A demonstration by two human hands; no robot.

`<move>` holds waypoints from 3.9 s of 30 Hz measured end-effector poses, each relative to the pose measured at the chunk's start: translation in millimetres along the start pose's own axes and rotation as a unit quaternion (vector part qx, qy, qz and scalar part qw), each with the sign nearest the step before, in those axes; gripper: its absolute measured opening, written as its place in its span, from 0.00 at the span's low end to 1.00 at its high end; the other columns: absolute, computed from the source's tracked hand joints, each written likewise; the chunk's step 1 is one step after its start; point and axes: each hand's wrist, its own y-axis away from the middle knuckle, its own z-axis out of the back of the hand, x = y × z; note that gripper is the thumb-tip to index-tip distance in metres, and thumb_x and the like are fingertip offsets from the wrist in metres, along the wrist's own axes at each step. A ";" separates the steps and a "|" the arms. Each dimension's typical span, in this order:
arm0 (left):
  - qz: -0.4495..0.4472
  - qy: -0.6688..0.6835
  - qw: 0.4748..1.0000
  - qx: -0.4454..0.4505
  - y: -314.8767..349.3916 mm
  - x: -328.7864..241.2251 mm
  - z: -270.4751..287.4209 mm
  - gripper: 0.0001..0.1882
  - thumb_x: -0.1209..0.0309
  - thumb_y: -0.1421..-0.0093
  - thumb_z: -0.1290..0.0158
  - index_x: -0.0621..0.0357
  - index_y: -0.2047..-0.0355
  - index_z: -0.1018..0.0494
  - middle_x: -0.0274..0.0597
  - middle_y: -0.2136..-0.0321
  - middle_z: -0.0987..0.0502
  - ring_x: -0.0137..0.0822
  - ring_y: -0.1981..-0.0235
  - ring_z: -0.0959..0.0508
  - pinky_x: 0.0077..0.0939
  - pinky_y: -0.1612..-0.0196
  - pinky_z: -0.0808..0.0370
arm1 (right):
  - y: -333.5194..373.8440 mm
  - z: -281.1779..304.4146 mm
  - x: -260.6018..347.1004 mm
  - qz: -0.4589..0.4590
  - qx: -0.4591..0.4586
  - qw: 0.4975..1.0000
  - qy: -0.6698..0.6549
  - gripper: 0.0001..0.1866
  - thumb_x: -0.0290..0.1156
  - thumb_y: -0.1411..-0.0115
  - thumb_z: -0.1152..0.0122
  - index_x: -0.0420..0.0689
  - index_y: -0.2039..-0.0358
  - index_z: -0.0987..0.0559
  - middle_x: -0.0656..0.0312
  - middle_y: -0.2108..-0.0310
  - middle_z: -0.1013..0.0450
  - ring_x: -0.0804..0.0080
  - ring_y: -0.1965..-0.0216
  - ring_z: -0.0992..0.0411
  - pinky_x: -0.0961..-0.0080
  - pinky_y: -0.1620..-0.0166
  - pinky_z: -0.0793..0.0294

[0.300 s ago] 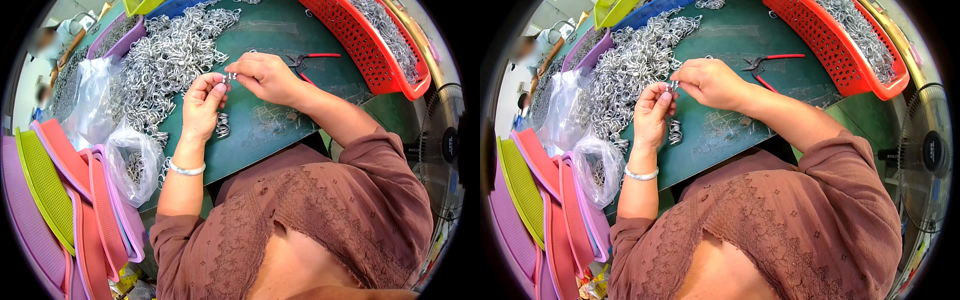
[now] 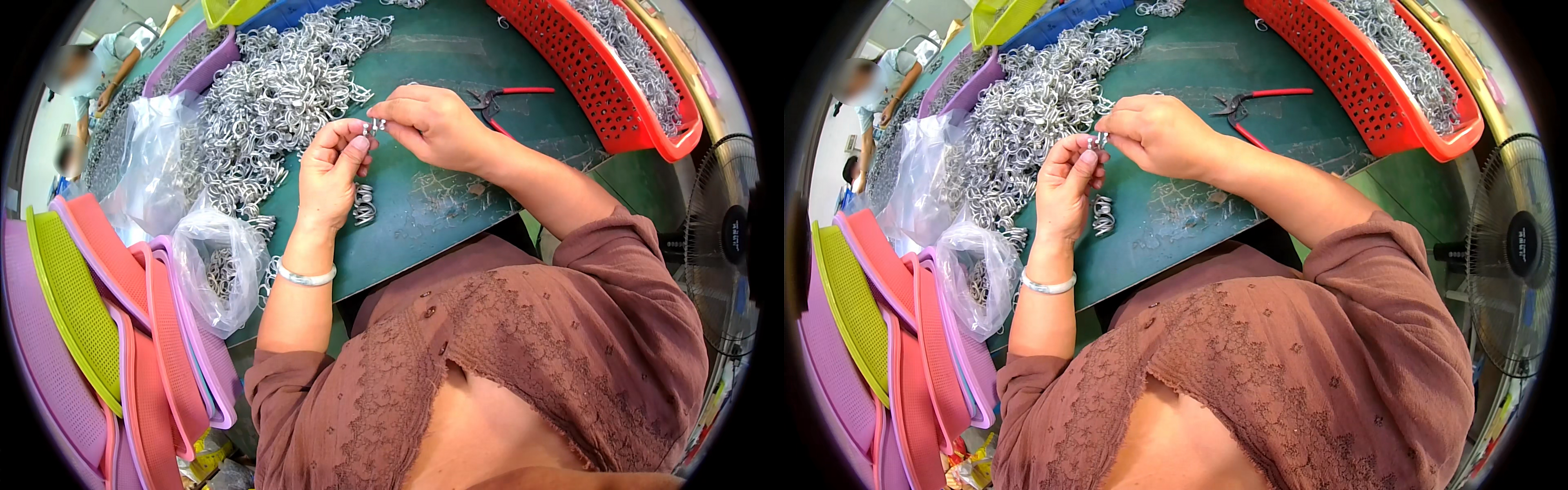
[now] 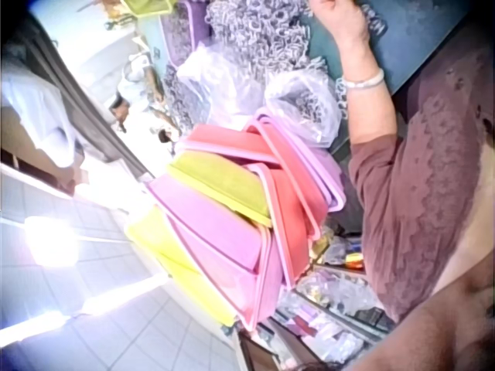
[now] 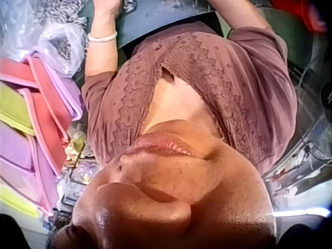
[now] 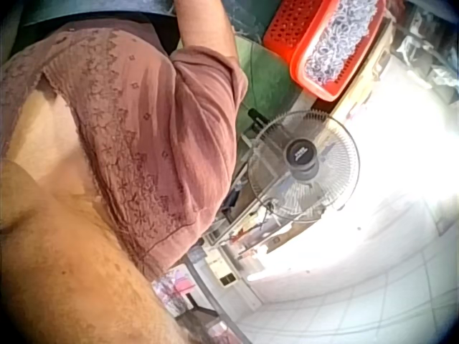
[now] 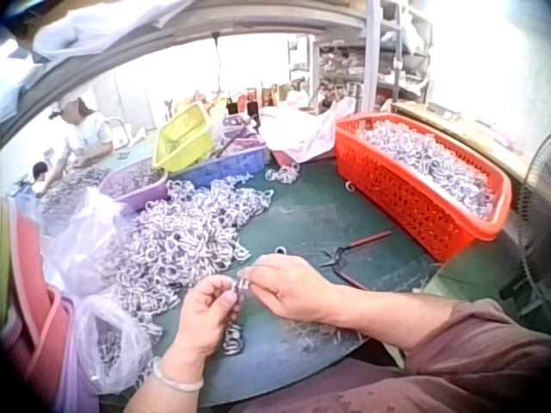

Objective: The person connects metal rings and links by hand at a workstation, reaching into containers to retrieve parts and assembling them into chains.

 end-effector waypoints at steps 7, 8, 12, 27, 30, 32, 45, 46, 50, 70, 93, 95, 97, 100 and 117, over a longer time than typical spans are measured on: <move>0.027 0.060 0.998 0.002 -0.5 -3.5 1.1 0.07 0.73 0.44 0.52 0.59 0.64 0.32 0.34 0.74 0.28 0.22 0.77 0.32 0.13 0.75 0.35 | -1.2 -1.0 0.9 0.000 -0.011 1.000 0.018 0.06 0.22 0.55 0.46 0.39 0.73 0.25 0.57 0.77 0.29 0.60 0.74 0.30 0.70 0.71 0.30; 0.041 0.090 0.995 0.004 -1.1 -4.1 3.0 0.07 0.73 0.44 0.53 0.60 0.64 0.33 0.34 0.74 0.29 0.22 0.76 0.32 0.14 0.74 0.35 | -1.5 -0.8 1.5 -0.018 -0.008 1.000 0.006 0.06 0.22 0.55 0.46 0.39 0.73 0.25 0.57 0.77 0.29 0.60 0.74 0.30 0.70 0.71 0.30; 0.054 0.200 0.977 0.046 -4.9 -4.8 10.0 0.12 0.77 0.45 0.55 0.62 0.58 0.35 0.39 0.68 0.29 0.26 0.70 0.31 0.19 0.67 0.33 | -0.3 0.5 -1.0 -0.039 -0.013 0.999 -0.015 0.08 0.19 0.54 0.48 0.39 0.71 0.25 0.58 0.77 0.30 0.65 0.78 0.31 0.76 0.75 0.32; -0.059 0.123 0.990 0.045 -2.8 -7.7 1.1 0.24 0.82 0.45 0.59 0.60 0.47 0.46 0.43 0.57 0.32 0.32 0.55 0.31 0.24 0.51 0.34 | 1.0 -0.7 1.6 -0.170 -0.003 0.977 -0.127 0.08 0.20 0.52 0.49 0.39 0.70 0.24 0.58 0.78 0.28 0.75 0.79 0.31 0.81 0.75 0.33; -0.055 0.133 0.988 0.046 -1.9 -9.0 -0.8 0.24 0.81 0.44 0.60 0.59 0.46 0.47 0.45 0.55 0.33 0.33 0.52 0.33 0.24 0.50 0.35 | 2.2 -1.8 2.6 -0.194 0.005 0.966 -0.170 0.08 0.22 0.52 0.48 0.40 0.70 0.24 0.59 0.78 0.28 0.76 0.80 0.31 0.81 0.75 0.32; -0.043 0.140 0.988 0.044 -1.2 -10.7 -2.1 0.25 0.81 0.44 0.60 0.58 0.45 0.48 0.45 0.53 0.34 0.33 0.52 0.33 0.24 0.50 0.35 | 2.3 -2.2 3.2 -0.173 0.012 0.971 -0.168 0.08 0.22 0.52 0.48 0.40 0.70 0.24 0.59 0.78 0.28 0.76 0.79 0.31 0.81 0.74 0.32; -0.033 0.160 0.984 0.066 2.4 -8.0 1.9 0.28 0.83 0.45 0.61 0.57 0.43 0.50 0.48 0.49 0.38 0.32 0.52 0.33 0.22 0.53 0.34 | -2.1 -12.6 12.4 -0.075 0.059 0.991 -0.096 0.10 0.19 0.55 0.47 0.43 0.70 0.24 0.59 0.75 0.29 0.64 0.74 0.30 0.75 0.70 0.31; -0.032 0.159 0.985 0.067 2.1 -7.8 1.2 0.28 0.83 0.45 0.61 0.57 0.43 0.50 0.48 0.49 0.38 0.32 0.52 0.34 0.22 0.52 0.35 | -2.0 -12.3 13.4 -0.083 0.061 0.990 -0.095 0.10 0.20 0.55 0.47 0.43 0.70 0.24 0.59 0.75 0.29 0.63 0.73 0.30 0.74 0.69 0.30; -0.003 0.152 0.986 0.073 0.9 -7.0 -8.6 0.30 0.86 0.47 0.61 0.59 0.43 0.51 0.48 0.48 0.39 0.34 0.49 0.36 0.23 0.48 0.38 | -1.7 -11.6 14.0 -0.055 0.043 0.984 -0.165 0.15 0.14 0.56 0.49 0.42 0.67 0.25 0.58 0.72 0.29 0.63 0.70 0.29 0.76 0.65 0.30; 0.101 0.256 0.960 0.044 -5.3 -15.9 3.8 0.19 0.78 0.46 0.51 0.66 0.54 0.38 0.42 0.69 0.27 0.28 0.71 0.25 0.12 0.70 0.25 | -44.3 36.7 -0.9 -0.191 0.245 0.916 -0.254 0.12 0.21 0.52 0.51 0.40 0.66 0.25 0.60 0.77 0.27 0.79 0.78 0.28 0.81 0.74 0.28; 0.165 -0.387 0.878 0.227 4.2 -29.1 40.0 0.07 0.77 0.54 0.44 0.63 0.72 0.29 0.31 0.78 0.30 0.21 0.78 0.33 0.15 0.73 0.35 | -102.6 83.8 -37.8 -0.156 0.325 0.898 0.252 0.13 0.29 0.55 0.50 0.39 0.68 0.25 0.48 0.71 0.27 0.58 0.68 0.28 0.69 0.64 0.30; 0.171 -0.326 0.903 0.220 1.7 -25.4 40.2 0.06 0.78 0.53 0.44 0.62 0.73 0.29 0.31 0.77 0.28 0.21 0.77 0.32 0.15 0.73 0.35 | -70.4 49.3 -24.9 -0.082 0.403 0.896 0.168 0.13 0.29 0.55 0.47 0.39 0.67 0.26 0.51 0.73 0.27 0.61 0.71 0.28 0.70 0.67 0.29; 0.176 -0.264 0.927 0.201 -2.5 -24.9 33.6 0.05 0.78 0.53 0.45 0.62 0.74 0.29 0.32 0.76 0.27 0.20 0.76 0.31 0.14 0.72 0.34 | -36.4 27.4 -7.1 -0.059 0.401 0.913 0.039 0.18 0.30 0.53 0.43 0.39 0.60 0.29 0.55 0.72 0.27 0.65 0.72 0.28 0.72 0.69 0.29; 0.180 -0.236 0.946 0.129 -5.1 -25.4 30.2 0.05 0.73 0.49 0.46 0.59 0.73 0.30 0.30 0.77 0.28 0.21 0.77 0.29 0.14 0.72 0.31 | -12.0 7.1 8.6 -0.147 0.377 0.909 -0.095 0.22 0.36 0.52 0.41 0.38 0.58 0.31 0.54 0.71 0.29 0.64 0.73 0.28 0.72 0.69 0.30; 0.129 -0.218 0.967 0.021 -7.0 -10.3 30.0 0.08 0.66 0.48 0.47 0.56 0.78 0.29 0.27 0.83 0.32 0.18 0.82 0.37 0.11 0.78 0.40 | 29.8 -27.4 40.0 -0.096 0.220 0.968 -0.069 0.08 0.29 0.53 0.43 0.41 0.70 0.27 0.57 0.74 0.34 0.60 0.73 0.33 0.71 0.69 0.32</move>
